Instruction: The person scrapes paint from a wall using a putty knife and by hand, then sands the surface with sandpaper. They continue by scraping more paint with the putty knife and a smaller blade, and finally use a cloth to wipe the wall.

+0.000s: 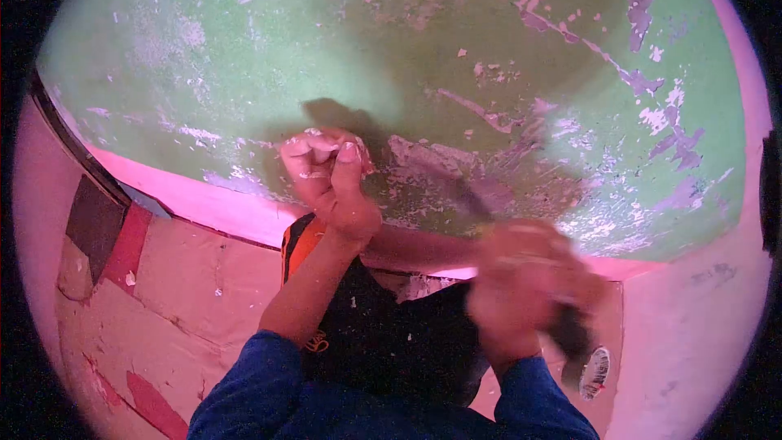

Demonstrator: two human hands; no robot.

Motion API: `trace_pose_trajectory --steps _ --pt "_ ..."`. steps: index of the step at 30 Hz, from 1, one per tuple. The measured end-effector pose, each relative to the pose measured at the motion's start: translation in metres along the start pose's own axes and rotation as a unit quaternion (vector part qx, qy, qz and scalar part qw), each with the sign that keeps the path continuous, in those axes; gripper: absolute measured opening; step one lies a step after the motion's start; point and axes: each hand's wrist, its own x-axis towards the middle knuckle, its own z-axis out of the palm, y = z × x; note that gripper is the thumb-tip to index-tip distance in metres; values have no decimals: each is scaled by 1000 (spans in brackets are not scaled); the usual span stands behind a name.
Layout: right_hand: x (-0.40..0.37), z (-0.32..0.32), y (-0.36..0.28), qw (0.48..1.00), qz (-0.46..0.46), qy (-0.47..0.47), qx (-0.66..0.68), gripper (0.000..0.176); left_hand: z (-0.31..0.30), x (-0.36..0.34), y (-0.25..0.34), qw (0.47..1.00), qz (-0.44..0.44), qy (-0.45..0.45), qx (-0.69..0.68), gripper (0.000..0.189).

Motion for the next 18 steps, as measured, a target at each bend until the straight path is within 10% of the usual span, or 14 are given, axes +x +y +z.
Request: trace_pose_trajectory --steps 2,3,5,10,13,14,16,18 --pt "5 5 10 999 33 12 26 14 0 2 -2 1000 12 -2 -14 17" --pt "10 10 19 972 53 -34 -228 13 2 3 -3 1000 16 9 3 17" --pt "10 22 32 730 72 -101 -672 14 3 -1 0 1000 9 10 22 17" --pt "25 17 20 838 -330 -200 -385 23 -2 -1 -6 999 33 2 37 15" --pt "21 -1 40 549 -153 -263 -779 31 -1 2 -5 1000 5 -3 17 15" --pt "18 3 44 550 -157 -266 -776 31 -1 4 -4 1000 10 -4 16 15" --pt "7 24 45 863 -229 2 -450 25 0 4 2 999 33 22 36 14" --pt "8 27 43 933 -234 142 -234 23 -1 7 1 999 39 26 26 14"
